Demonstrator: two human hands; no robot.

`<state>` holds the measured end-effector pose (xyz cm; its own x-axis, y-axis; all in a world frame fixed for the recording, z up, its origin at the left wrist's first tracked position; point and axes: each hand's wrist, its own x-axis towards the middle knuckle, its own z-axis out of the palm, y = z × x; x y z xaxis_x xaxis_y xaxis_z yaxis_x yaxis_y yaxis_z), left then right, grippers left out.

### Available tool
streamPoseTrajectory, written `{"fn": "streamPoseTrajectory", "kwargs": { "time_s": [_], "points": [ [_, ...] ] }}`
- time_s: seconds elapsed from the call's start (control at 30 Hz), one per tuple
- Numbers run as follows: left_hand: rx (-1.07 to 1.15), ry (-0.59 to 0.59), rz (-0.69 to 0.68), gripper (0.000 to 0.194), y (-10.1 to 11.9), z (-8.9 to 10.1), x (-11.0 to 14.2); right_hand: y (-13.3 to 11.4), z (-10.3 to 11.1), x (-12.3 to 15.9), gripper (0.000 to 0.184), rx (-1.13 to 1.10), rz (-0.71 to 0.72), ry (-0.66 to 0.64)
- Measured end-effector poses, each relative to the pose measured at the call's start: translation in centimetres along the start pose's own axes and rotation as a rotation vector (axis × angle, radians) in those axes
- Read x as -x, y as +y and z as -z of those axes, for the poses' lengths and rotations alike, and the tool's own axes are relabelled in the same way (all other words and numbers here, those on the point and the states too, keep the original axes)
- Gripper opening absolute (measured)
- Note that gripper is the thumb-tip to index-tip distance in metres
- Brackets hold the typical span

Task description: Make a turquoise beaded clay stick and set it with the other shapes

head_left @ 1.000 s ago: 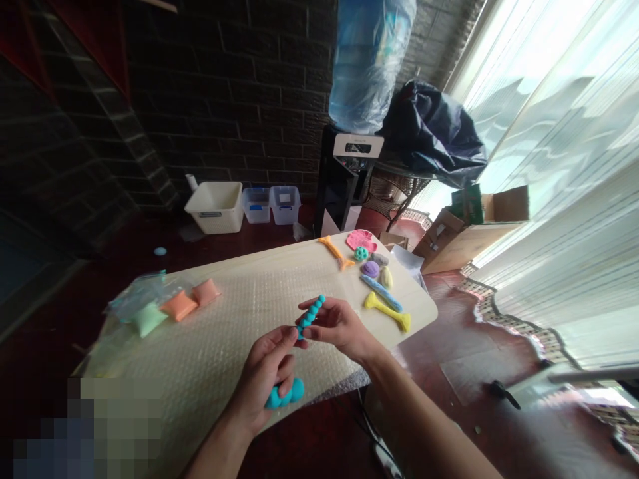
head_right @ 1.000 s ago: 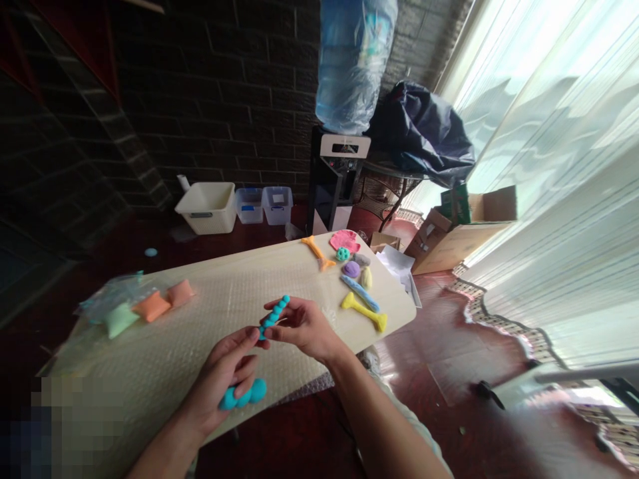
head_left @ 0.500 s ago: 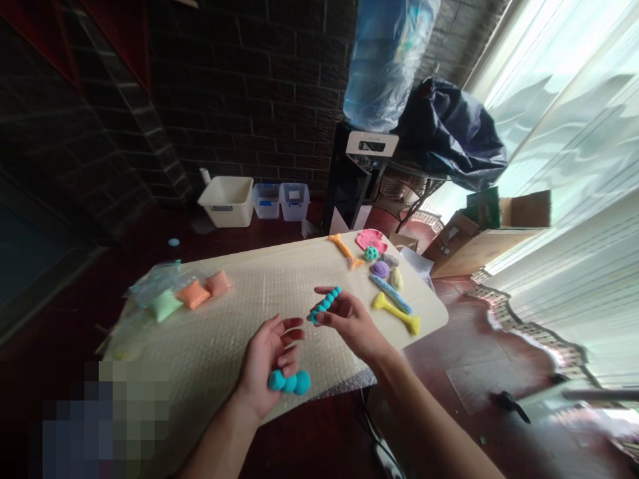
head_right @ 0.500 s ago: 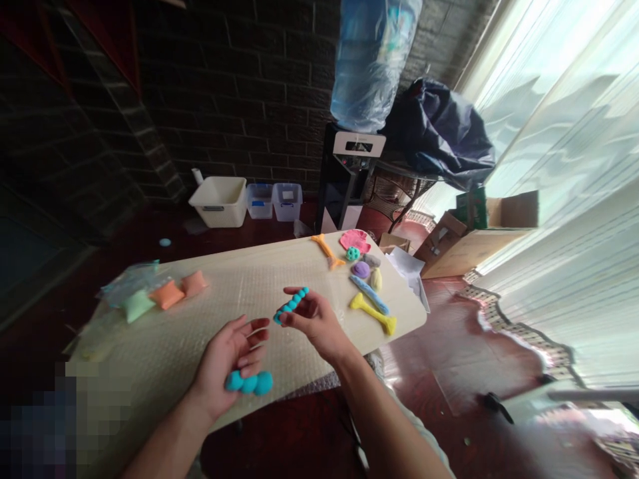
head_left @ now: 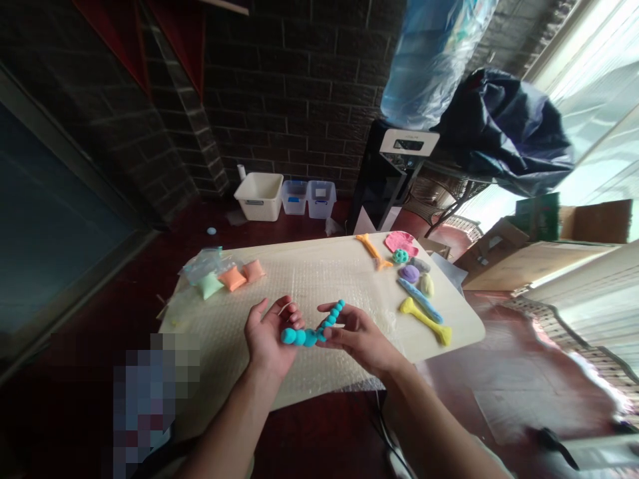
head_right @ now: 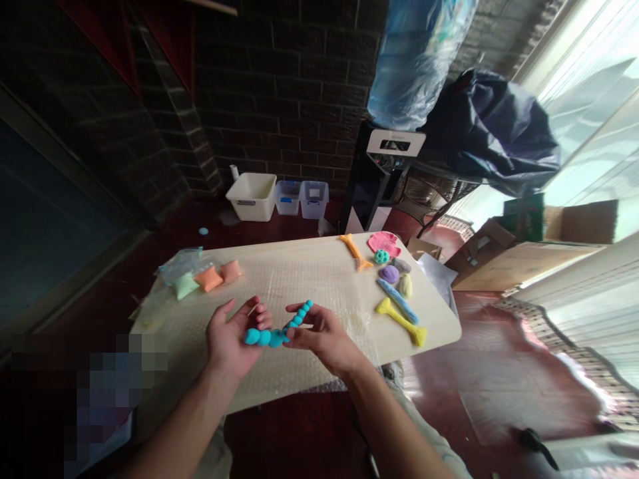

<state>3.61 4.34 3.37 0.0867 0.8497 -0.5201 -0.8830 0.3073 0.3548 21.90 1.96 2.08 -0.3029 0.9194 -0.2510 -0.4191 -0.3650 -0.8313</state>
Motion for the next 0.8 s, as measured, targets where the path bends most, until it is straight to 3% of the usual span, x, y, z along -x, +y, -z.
{"fn": "streamPoseTrajectory", "kwargs": {
  "time_s": [0.23,0.33,0.53,0.8],
  "points": [
    [-0.220,-0.095,-0.266,0.034,-1.5,-0.1,0.2,1.1,-0.1,-0.9,0.049,-0.145,-0.079,0.071],
    [-0.226,-0.127,-0.250,0.038,-1.3,-0.1,0.3,1.5,-0.1,-1.2,0.048,-0.197,-0.131,0.101],
    [-0.094,0.074,-0.182,0.051,-0.1,-0.3,0.6,1.8,-0.3,-1.4,0.045,-0.247,-0.224,0.126],
    [-0.228,-0.060,-0.261,0.021,-2.3,-0.2,0.4,2.3,-0.1,-1.8,0.032,-0.308,-0.154,0.230]
  ]
}}
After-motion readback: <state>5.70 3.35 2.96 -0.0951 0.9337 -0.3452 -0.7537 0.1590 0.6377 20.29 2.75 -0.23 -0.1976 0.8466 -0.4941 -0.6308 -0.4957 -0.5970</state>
